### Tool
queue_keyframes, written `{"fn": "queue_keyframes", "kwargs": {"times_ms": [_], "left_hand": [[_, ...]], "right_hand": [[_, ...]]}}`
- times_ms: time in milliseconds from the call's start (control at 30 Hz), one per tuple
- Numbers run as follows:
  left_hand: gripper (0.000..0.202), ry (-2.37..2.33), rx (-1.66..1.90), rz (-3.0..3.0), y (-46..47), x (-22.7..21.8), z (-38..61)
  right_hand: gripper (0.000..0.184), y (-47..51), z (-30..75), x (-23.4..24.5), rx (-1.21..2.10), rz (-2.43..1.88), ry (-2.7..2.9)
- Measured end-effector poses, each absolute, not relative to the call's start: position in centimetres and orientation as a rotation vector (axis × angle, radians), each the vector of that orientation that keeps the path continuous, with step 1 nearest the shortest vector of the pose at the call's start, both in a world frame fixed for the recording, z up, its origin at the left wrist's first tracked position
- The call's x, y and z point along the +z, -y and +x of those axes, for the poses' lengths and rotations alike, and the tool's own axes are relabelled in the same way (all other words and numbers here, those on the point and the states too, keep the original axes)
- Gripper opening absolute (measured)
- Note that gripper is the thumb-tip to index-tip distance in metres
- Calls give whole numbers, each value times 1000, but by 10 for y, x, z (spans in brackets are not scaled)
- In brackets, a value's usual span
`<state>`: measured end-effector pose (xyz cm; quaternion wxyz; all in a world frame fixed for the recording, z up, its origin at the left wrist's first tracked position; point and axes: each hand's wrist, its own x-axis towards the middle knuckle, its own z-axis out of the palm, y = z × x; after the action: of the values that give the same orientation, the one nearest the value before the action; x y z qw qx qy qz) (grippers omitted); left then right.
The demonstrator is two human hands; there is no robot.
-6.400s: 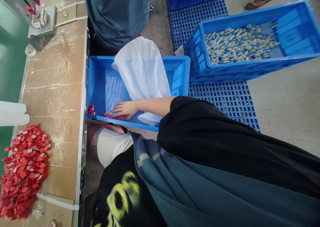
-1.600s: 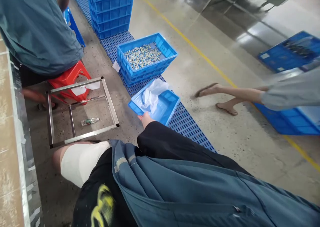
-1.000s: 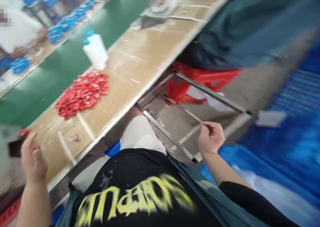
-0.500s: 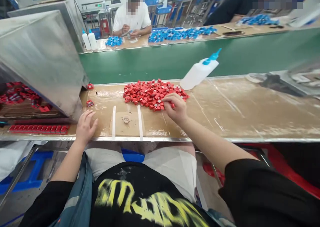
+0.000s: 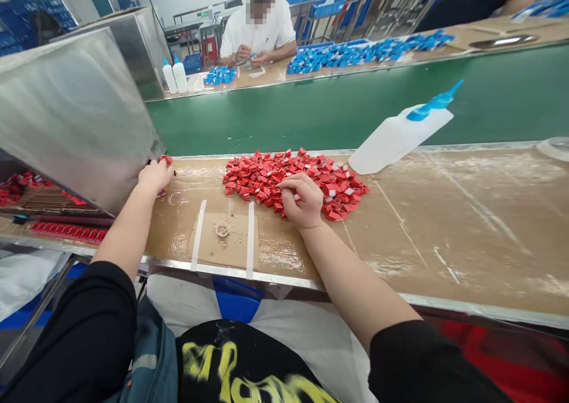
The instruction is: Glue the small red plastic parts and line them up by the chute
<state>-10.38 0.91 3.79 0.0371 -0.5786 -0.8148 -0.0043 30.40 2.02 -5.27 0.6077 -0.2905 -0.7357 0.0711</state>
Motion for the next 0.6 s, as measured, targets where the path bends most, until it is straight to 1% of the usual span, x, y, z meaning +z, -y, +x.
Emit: {"fn": "queue_keyframes", "kwargs": {"times_ms": [100,167,200,267,367,433,500,567,600], "left_hand": [[58,2571,265,-1763,20,34,-108],[49,2522,327,-1793,38,25,-110],[42,2492,279,-1821,43,20,-109],[32,2425,64,-1894,43,11,-103],[25,2333,-207,-2024,38,2,-72],[21,2237,-196,-2170,41,-1,-47],[25,2140,-219,-2210,54,-4,-36],[39,1979,-336,-2232,82,-9,-47],[41,1891,-388,-2255,103,-12,-61]], "right_hand": [[15,-21,301,-48,230,-664,1702],[16,-21,298,-44,235,-688,1718],[17,-22,297,-42,226,-708,1731],[18,-24,297,-40,202,-744,1761],[17,-21,297,-41,196,-758,1825],[15,-17,297,-43,197,-773,1871],[14,-16,298,-48,158,-804,1878],[14,-22,301,-56,77,-819,1808],[13,-25,303,-61,48,-809,1767]]}}
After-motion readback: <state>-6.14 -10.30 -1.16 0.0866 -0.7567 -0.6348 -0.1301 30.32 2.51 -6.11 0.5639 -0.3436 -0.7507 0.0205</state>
